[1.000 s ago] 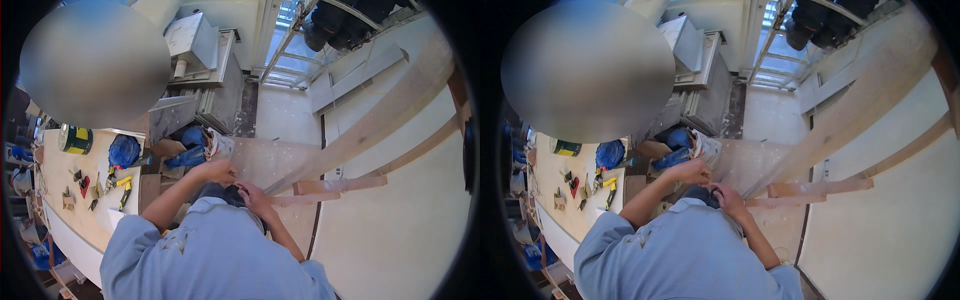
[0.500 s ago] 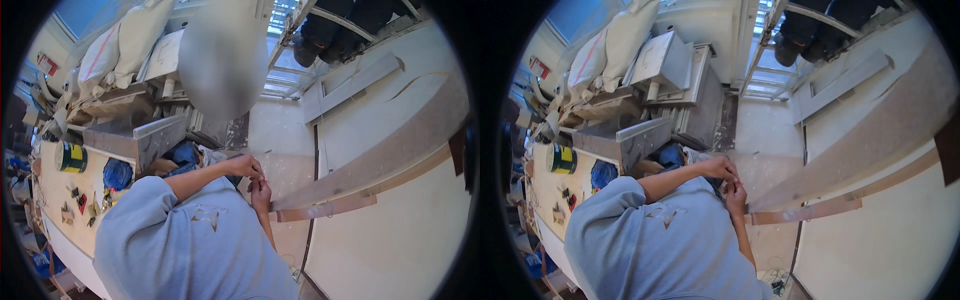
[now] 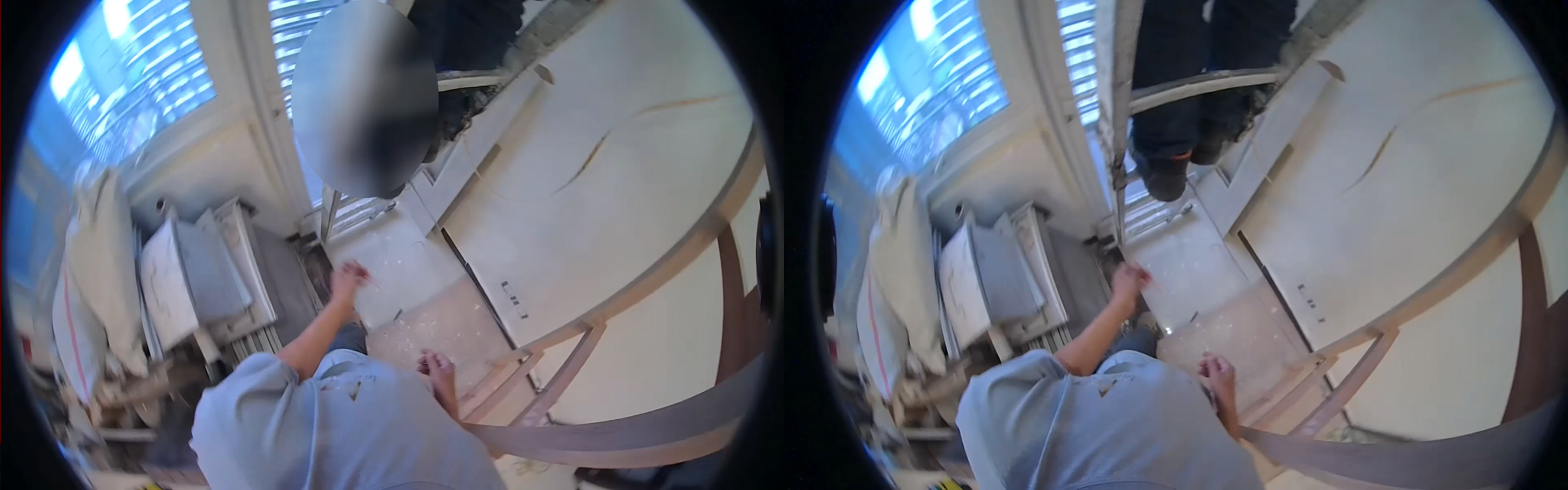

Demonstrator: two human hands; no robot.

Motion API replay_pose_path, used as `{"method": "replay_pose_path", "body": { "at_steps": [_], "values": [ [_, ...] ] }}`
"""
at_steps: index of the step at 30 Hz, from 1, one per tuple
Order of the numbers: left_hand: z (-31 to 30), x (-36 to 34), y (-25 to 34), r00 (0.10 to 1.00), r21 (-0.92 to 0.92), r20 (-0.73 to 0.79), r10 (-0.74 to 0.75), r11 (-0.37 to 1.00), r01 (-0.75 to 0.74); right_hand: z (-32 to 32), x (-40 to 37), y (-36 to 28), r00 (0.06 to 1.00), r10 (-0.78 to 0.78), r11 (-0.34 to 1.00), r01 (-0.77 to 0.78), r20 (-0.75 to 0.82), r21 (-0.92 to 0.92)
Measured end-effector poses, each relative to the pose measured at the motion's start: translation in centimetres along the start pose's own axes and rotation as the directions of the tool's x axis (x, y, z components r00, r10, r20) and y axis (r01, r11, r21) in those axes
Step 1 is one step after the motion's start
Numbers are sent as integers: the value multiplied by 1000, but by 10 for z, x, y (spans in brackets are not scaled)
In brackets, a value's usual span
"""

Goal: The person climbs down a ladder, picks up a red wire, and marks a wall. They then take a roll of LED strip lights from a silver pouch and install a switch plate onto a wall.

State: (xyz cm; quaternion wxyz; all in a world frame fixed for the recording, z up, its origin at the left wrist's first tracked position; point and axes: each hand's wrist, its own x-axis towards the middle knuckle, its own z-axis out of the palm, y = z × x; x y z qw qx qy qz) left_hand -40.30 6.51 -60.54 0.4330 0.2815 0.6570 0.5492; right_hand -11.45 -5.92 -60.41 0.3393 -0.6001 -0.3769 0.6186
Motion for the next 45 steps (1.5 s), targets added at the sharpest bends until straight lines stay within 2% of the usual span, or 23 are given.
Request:
{"method": "replay_pose_path", "body": {
  "at_steps": [1,2,3,5,7,8,9,11,13,14,20,23,25,27,30,31,32,33,34,35,36,39,45],
  "values": [
    [-16,45,18,986,-313,-149,75,942,-118,4,15,-2,1000,4,1000,-3,-31,22],
    [-35,83,49,974,-365,-223,30,924,-112,6,27,3,998,23,999,-20,-60,41],
    [-49,139,56,945,-396,-297,137,883,-252,9,39,8,996,18,998,-13,-86,55],
    [-72,207,94,894,-252,-243,376,866,-432,19,71,3,993,18,999,-12,-112,53],
    [-67,226,134,872,-363,-162,462,794,-488,36,92,-4,994,28,999,-32,-110,-40],
    [-66,242,132,883,-357,-46,468,818,-452,42,106,-11,995,14,992,-26,-99,-126],
    [-68,260,128,882,-354,66,467,837,-417,47,120,-12,998,-1,996,-5,-66,-91],
    [-59,271,117,879,-374,168,447,854,-362,54,146,-15,999,6,999,-8,-36,-46],
    [-53,265,114,892,-424,142,429,841,-337,60,170,-29,999,19,999,-21,-46,-39],
    [-55,260,112,913,-605,201,356,778,-170,62,181,-38,998,9,999,-12,-55,-42],
    [-49,243,107,909,-583,56,412,753,-305,67,270,-39,998,-36,988,44,51,-150],
    [-34,240,100,851,-543,-191,489,670,-506,69,358,-14,989,-86,965,113,122,-237],
    [-32,197,122,858,-307,-229,460,802,-512,72,408,25,979,-121,928,171,166,-332],
    [-28,198,117,769,-161,-329,548,770,-617,69,466,41,955,-203,844,284,218,-456],
    [-26,211,104,523,126,-432,735,624,-772,54,557,67,904,-283,678,425,320,-600],
    [-29,217,98,366,365,-404,838,515,-776,45,601,80,887,-274,570,460,371,-681],
    [-49,240,82,389,791,-223,894,399,-464,33,639,97,876,-245,455,482,416,-749],
    [-68,262,67,397,994,-35,917,73,-83,34,644,95,889,-243,427,458,388,-780],
    [-82,280,47,415,1000,0,910,6,-13,29,660,102,893,-238,381,448,382,-809],
    [-89,291,24,448,999,-6,894,22,-30,21,677,116,866,-289,445,498,407,-744],
    [-100,300,3,452,973,-115,884,192,-127,14,689,127,880,-285,460,474,381,-751],
    [-119,309,-61,489,844,-304,818,469,-260,-17,744,179,897,-229,388,440,378,-810],
    [-153,325,-148,563,725,-455,690,654,-217,-52,831,280,910,-272,380,402,315,-833]
  ]
}}
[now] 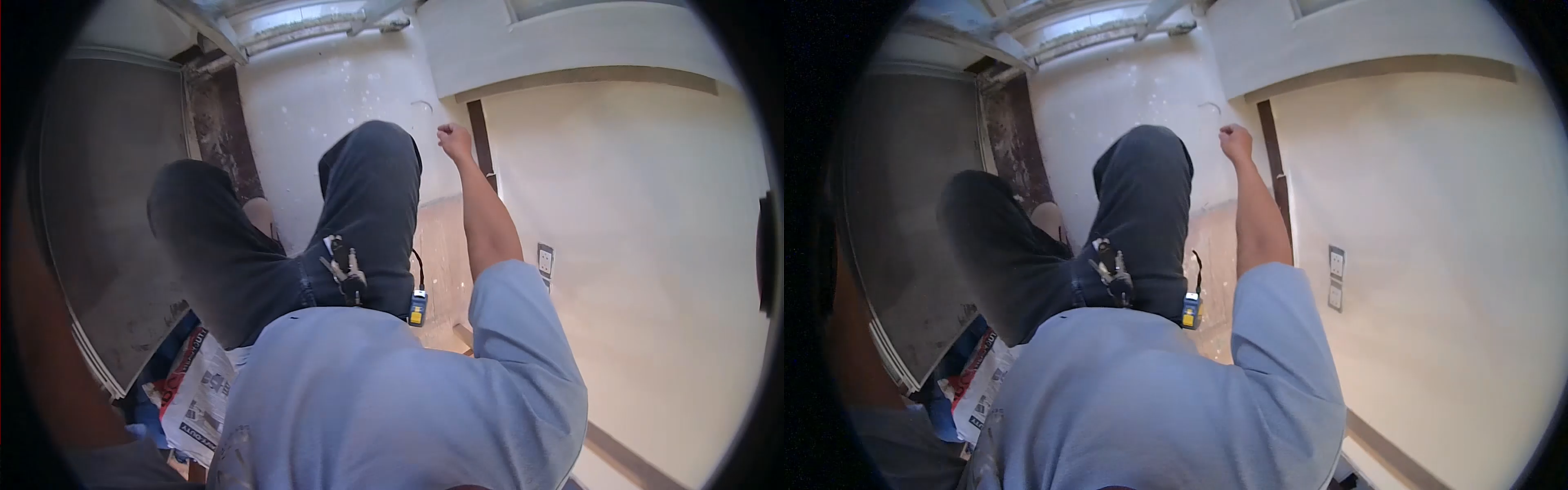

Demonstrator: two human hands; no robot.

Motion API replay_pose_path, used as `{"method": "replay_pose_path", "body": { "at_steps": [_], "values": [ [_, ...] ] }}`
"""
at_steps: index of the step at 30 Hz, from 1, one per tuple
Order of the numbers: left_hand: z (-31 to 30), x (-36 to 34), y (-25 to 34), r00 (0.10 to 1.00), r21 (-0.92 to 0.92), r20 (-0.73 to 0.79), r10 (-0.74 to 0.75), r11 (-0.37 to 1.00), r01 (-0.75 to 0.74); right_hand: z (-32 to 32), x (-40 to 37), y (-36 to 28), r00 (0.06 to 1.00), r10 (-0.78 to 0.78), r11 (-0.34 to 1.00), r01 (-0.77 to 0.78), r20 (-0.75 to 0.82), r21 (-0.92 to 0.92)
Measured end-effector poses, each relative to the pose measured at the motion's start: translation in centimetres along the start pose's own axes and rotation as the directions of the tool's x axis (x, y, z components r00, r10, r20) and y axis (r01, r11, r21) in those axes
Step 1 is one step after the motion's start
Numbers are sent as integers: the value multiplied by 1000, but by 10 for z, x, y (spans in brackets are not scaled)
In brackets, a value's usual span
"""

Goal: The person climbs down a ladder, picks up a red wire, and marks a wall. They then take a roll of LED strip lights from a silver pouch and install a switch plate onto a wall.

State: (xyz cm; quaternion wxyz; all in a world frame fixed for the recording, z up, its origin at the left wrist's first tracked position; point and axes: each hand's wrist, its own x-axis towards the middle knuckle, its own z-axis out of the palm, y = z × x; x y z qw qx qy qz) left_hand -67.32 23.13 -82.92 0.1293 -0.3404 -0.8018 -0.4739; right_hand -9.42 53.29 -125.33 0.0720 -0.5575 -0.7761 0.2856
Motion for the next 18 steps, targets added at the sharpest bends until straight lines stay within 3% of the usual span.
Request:
{"method": "replay_pose_path", "body": {
  "at_steps": [2,14,18],
  "values": [
    [0,-9,-19,998,23,9,-54,998,54,23,17,15,998,-59,998,58,-22,-36],
    [-53,-21,-70,963,96,-60,-261,959,266,48,100,6,1000,-16,991,16,2,-132],
    [-71,-17,-75,950,76,-82,-301,949,307,69,110,25,993,-116,978,116,15,-176]
  ]
}}
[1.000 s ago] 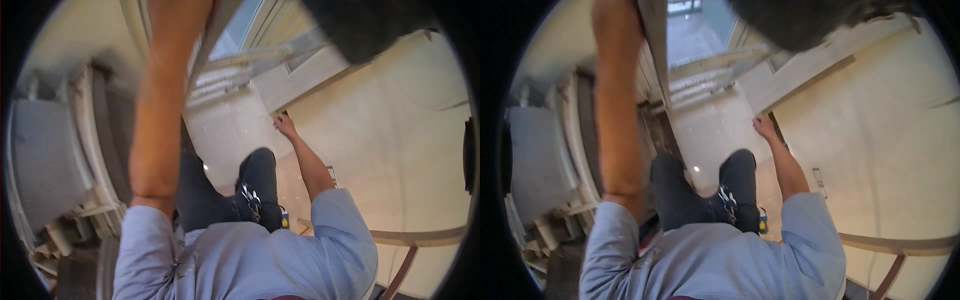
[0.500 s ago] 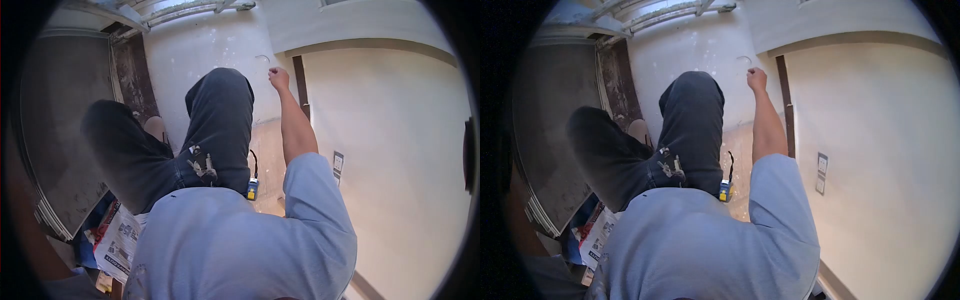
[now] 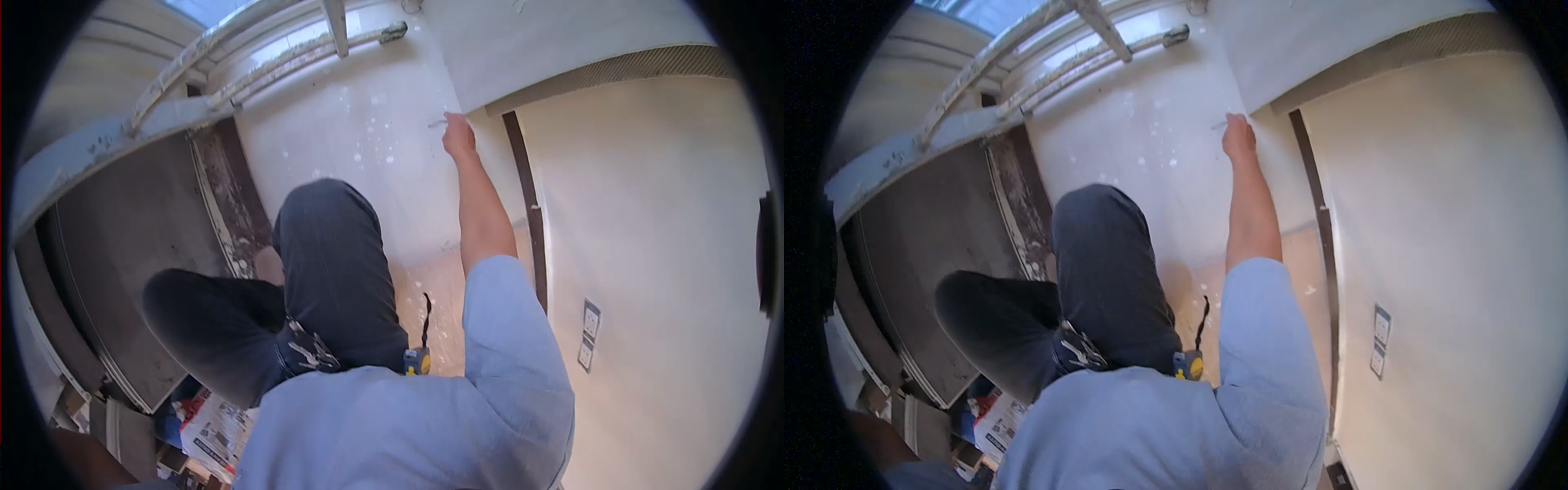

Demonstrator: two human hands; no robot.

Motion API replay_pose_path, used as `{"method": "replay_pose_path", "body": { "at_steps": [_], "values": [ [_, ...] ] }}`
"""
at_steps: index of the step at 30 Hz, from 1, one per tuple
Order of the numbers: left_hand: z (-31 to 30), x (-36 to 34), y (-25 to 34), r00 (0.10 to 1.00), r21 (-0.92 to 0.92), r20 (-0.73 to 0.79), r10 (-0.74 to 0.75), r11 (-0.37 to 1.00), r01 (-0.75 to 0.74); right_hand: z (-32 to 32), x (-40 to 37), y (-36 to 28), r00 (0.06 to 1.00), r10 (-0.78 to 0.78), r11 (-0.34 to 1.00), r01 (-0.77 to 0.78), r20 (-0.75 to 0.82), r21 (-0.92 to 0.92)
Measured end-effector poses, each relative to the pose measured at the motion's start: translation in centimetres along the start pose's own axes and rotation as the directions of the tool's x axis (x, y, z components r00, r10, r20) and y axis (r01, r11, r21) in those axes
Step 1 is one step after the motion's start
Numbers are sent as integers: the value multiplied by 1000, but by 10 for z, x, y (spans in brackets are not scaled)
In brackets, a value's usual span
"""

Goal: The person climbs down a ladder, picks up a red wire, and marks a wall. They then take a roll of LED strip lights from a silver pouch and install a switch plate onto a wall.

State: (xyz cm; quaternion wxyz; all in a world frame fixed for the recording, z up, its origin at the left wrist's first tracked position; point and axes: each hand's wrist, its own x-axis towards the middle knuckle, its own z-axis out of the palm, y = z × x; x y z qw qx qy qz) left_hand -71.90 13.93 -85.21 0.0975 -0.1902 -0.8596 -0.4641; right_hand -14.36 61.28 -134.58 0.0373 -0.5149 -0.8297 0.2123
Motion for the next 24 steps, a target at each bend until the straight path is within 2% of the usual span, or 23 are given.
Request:
{"method": "replay_pose_path", "body": {
  "at_steps": [2,7,10,13,14,16,18,19,20,22,24],
  "values": [
    [-6,1,-1,1000,-15,-7,-13,1000,13,3,-4,-6,999,34,996,-32,28,-84],
    [-21,-1,-5,998,-38,-31,-49,998,47,13,-6,0,973,107,987,-80,205,-139],
    [-32,-1,-5,997,-48,-43,-66,997,64,27,-25,12,960,187,979,-165,207,-123],
    [-34,4,-7,996,-38,-39,-85,996,84,20,-58,21,976,130,968,-86,177,-236],
    [-37,6,-6,995,-39,-38,-93,995,91,2,-65,20,974,158,986,-147,163,-73],
    [-43,7,-8,993,-39,-46,-109,993,108,-49,-66,11,971,196,939,-226,136,259],
    [-48,6,-9,992,-49,-51,-119,992,117,-126,-84,12,991,90,877,-29,-104,480],
    [-49,8,-8,990,-51,-54,-128,991,125,-186,-99,5,977,58,920,28,-207,391],
    [-51,11,-8,989,-54,-53,-136,990,134,-230,-110,8,882,-101,955,217,-461,205],
    [-56,10,-9,987,-60,-58,-150,987,146,-331,-145,14,747,-302,953,225,-593,-202],
    [-60,12,-5,985,-52,-50,-164,985,162,-419,-178,6,548,-456,872,116,-701,-476]
  ]
}}
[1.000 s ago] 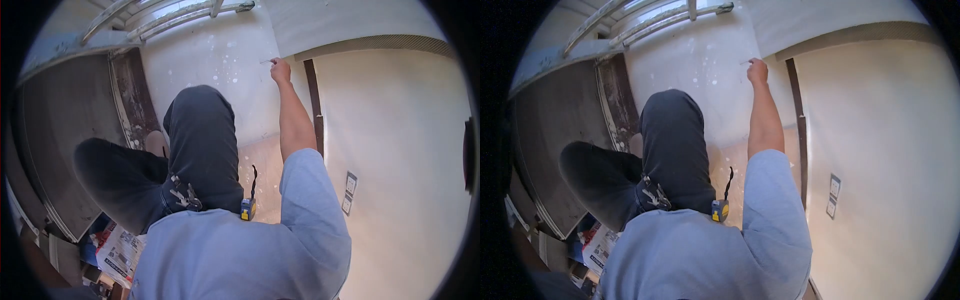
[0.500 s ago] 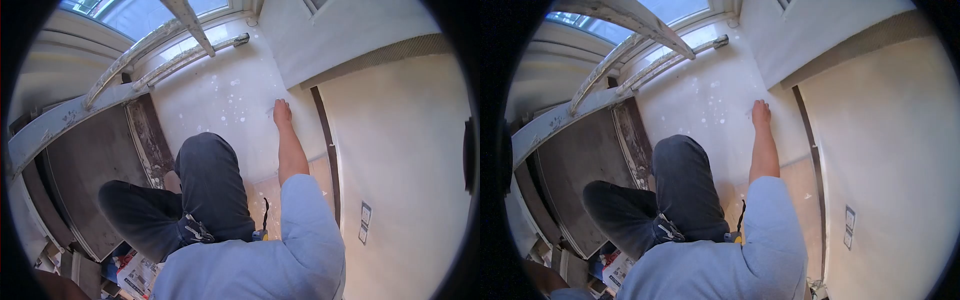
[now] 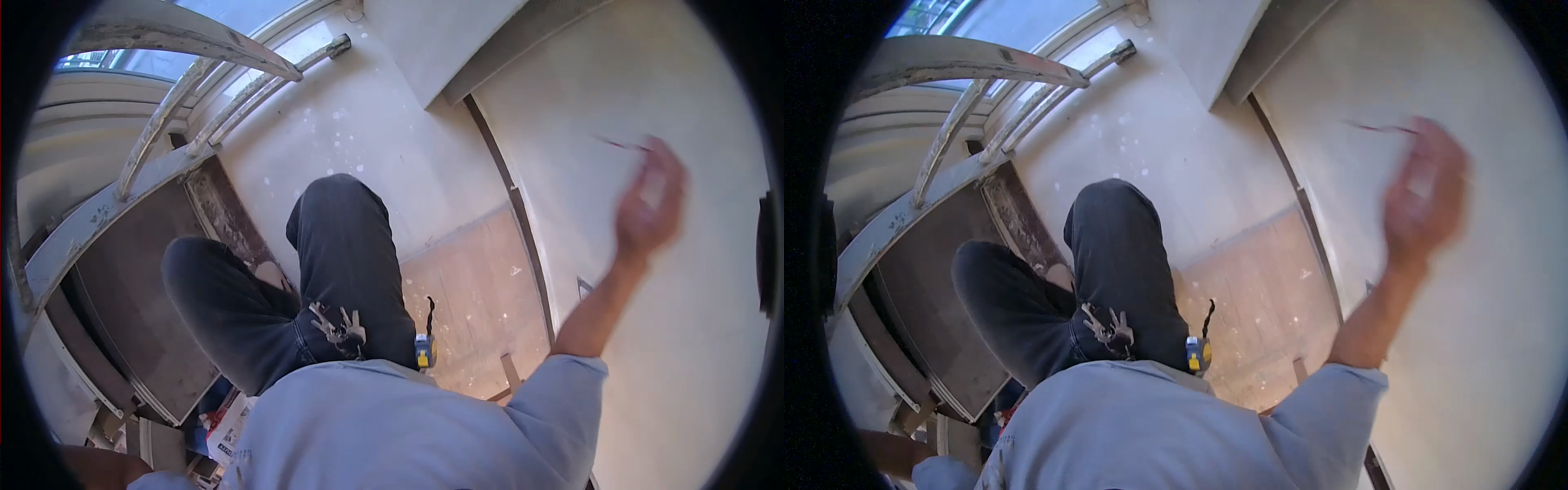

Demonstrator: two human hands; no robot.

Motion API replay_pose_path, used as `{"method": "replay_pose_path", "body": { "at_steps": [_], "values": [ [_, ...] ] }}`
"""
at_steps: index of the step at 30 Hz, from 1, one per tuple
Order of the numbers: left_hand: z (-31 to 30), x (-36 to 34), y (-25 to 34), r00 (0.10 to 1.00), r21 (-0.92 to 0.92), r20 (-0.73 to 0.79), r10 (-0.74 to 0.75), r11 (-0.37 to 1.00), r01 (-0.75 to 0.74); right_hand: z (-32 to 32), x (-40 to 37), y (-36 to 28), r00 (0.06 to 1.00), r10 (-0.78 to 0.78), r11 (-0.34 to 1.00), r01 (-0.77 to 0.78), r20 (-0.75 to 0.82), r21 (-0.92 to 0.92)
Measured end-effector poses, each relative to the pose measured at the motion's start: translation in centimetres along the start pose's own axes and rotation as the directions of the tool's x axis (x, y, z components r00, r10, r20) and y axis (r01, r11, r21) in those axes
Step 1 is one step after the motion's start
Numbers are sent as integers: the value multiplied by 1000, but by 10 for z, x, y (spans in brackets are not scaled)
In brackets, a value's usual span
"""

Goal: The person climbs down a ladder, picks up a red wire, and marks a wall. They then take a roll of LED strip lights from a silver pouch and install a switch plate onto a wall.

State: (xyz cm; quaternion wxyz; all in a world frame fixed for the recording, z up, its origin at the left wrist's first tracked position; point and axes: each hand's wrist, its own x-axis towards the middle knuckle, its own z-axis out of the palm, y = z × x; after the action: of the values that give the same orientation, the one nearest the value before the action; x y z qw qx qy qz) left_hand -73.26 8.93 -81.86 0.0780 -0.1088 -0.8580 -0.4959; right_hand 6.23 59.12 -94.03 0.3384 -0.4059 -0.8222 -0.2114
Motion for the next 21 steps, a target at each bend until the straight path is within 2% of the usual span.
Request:
{"method": "replay_pose_path", "body": {
  "at_steps": [2,4,5,6,8,9,10,11,12,13,15,16,17,18,19,20,21],
  "values": [
    [-5,1,1,1000,0,2,-18,1000,18,-56,19,30,982,-5,997,20,-190,79],
    [-5,1,2,999,-23,16,-33,999,34,-86,42,46,875,-267,963,259,-404,-76],
    [-4,-1,2,999,-34,37,-39,999,41,-96,53,56,822,-381,925,334,-423,-184],
    [-2,-8,-1,996,-63,79,-48,997,53,-102,64,64,802,-473,877,388,-365,-284],
    [29,-53,-10,949,-149,297,-102,977,152,-111,78,73,788,-552,816,443,-273,-371],
    [64,-92,-11,883,-106,449,-141,972,209,-112,81,75,823,-510,836,406,-250,-369],
    [131,-174,4,840,85,512,-178,984,157,-116,81,77,859,-464,853,368,-217,-369],
    [186,-214,33,697,320,648,-307,940,117,-119,82,79,874,-439,876,366,-206,-315],
    [233,-266,70,678,239,715,-168,971,-11,-122,85,80,887,-421,894,369,-192,-253],
    [266,-276,84,542,253,829,-138,957,-142,-124,87,82,895,-408,907,376,-180,-188],
    [323,-316,164,497,290,868,-9,821,-491,-132,83,98,872,-460,881,424,-170,-209],
    [348,-322,177,404,168,909,106,792,-587,-131,84,104,858,-487,866,450,-164,-218],
    [373,-327,187,296,40,930,217,742,-669,-118,84,79,880,-387,918,338,-277,-207],
    [405,-339,198,214,-97,913,347,694,-713,-116,84,80,886,-376,916,311,-270,-255],
    [443,-346,210,120,-131,965,235,821,-556,-117,83,81,895,-363,910,282,-260,-303],
    [490,-349,201,1,-196,972,235,813,-549,-119,80,83,904,-347,903,249,-249,-351],
    [533,-355,200,25,-86,992,126,794,-602,-121,76,88,909,-354,914,287,-218,-288]
  ]
}}
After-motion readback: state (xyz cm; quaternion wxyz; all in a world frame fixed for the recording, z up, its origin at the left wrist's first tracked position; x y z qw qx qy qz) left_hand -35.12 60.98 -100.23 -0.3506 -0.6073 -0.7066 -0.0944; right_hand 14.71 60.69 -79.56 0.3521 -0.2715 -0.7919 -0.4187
